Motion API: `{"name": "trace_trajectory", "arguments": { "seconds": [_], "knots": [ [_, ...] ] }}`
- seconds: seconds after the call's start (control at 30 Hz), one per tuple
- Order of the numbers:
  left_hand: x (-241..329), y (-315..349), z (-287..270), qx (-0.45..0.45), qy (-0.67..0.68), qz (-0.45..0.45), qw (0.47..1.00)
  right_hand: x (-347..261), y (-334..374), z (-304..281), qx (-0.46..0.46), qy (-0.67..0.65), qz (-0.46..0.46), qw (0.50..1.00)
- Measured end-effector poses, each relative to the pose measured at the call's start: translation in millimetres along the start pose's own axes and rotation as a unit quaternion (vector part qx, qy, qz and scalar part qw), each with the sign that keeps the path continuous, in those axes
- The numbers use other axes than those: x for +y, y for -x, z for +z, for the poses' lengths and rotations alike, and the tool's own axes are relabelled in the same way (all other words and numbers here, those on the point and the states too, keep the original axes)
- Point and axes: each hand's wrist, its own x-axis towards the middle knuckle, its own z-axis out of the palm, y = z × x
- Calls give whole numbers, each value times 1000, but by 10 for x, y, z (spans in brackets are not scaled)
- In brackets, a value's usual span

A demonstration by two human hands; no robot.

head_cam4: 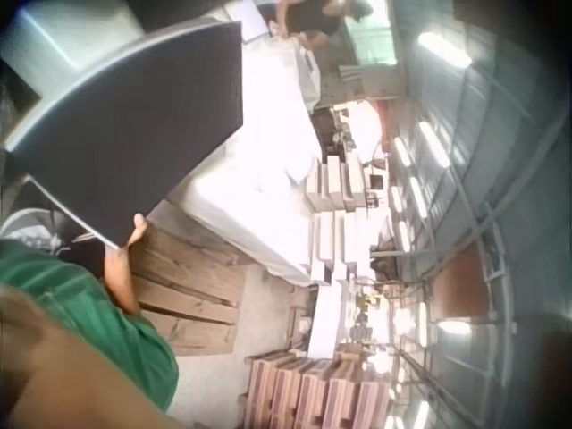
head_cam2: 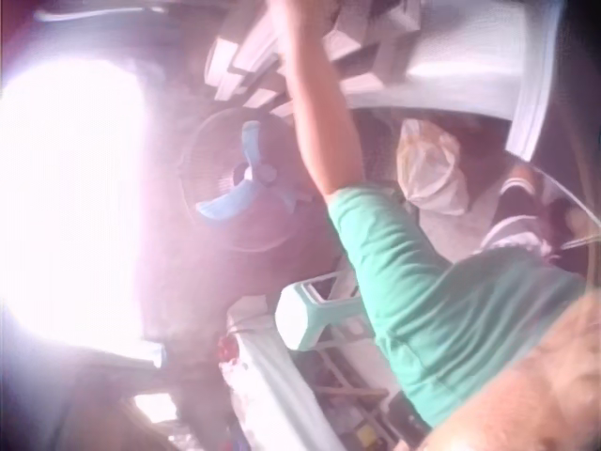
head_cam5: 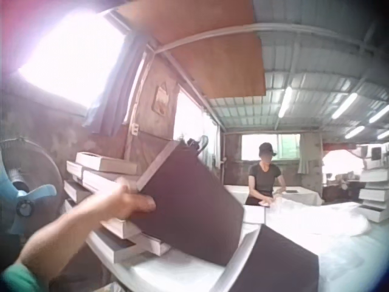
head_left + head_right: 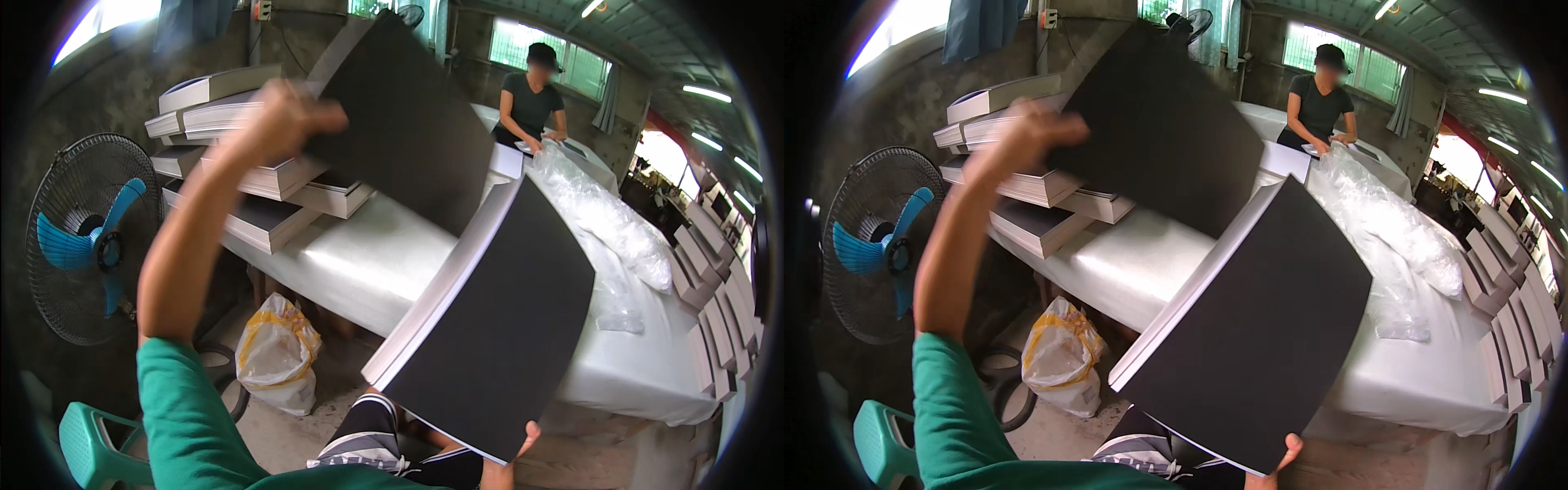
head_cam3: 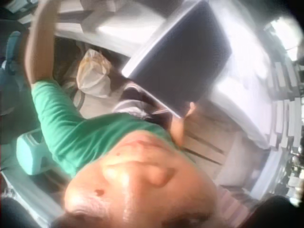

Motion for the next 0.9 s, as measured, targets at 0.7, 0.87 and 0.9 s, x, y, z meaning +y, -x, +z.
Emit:
{"name": "trace_trajectory", "arguments": {
  "seconds": [0.7, 0.87, 0.9],
  "knots": [
    [-567, 540, 1016, -182, 24, -29, 983, -580, 110, -183, 125, 260, 64, 955],
    [-535, 1577, 2304, -427, 247, -162, 855, -660, -3, -435, 70, 357, 80, 928],
    [-563, 1764, 2467, -374, 322, -174, 852, -654, -30, -403, 89, 378, 59, 920]
  ]
}}
